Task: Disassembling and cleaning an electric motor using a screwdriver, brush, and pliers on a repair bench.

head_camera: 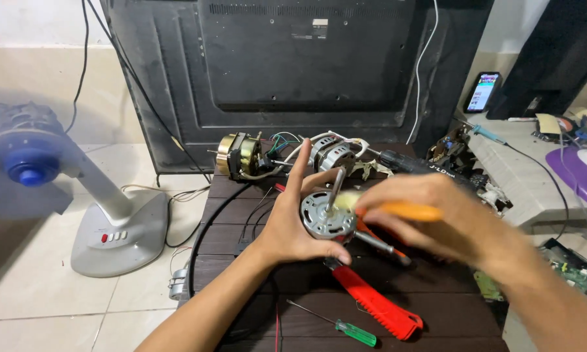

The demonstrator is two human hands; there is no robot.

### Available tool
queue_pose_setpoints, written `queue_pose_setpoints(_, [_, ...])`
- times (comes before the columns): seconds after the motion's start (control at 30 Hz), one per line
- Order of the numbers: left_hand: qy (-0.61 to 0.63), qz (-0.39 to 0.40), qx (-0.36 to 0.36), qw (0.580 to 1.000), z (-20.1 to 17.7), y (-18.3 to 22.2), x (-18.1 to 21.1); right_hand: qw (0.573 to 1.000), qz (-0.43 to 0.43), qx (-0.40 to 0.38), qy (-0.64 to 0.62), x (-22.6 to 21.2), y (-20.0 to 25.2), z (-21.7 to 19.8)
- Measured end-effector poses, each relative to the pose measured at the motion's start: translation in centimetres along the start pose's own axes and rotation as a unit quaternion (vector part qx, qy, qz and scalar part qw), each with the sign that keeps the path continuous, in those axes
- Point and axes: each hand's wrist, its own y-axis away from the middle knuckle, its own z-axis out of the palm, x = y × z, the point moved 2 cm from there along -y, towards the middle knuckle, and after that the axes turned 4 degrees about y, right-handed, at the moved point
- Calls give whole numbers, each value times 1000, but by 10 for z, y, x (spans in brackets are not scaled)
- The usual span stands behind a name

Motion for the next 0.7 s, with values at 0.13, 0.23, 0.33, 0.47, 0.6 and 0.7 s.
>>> queue_pose_setpoints(0.13, [9, 15, 3, 1000, -2, -1, -4, 994, -34, 67, 80, -16, 1, -13])
queue_pose_setpoints(0.23, [19, -3, -2, 1000, -1, -1, -4, 983, -84, 33, -158, -17, 4, 0])
queue_pose_setpoints(0.33, [-6, 18, 2, 1000, -1, -2, -2, 982, 78, 31, 171, 0, 1, 3])
queue_pose_setpoints(0.47, [2, 12, 4, 1000, -3, -2, -6, 994, 10, 91, -57, -17, -3, 4])
queue_pose_setpoints(0.6, [12, 11, 11, 1000, -2, -1, -9, 985, 104, 137, -4, -7, -2, -2])
queue_pose_setpoints(0.7, [9, 7, 3, 1000, -3, -1, -9, 991, 92, 33, -95, 7, 13, 21])
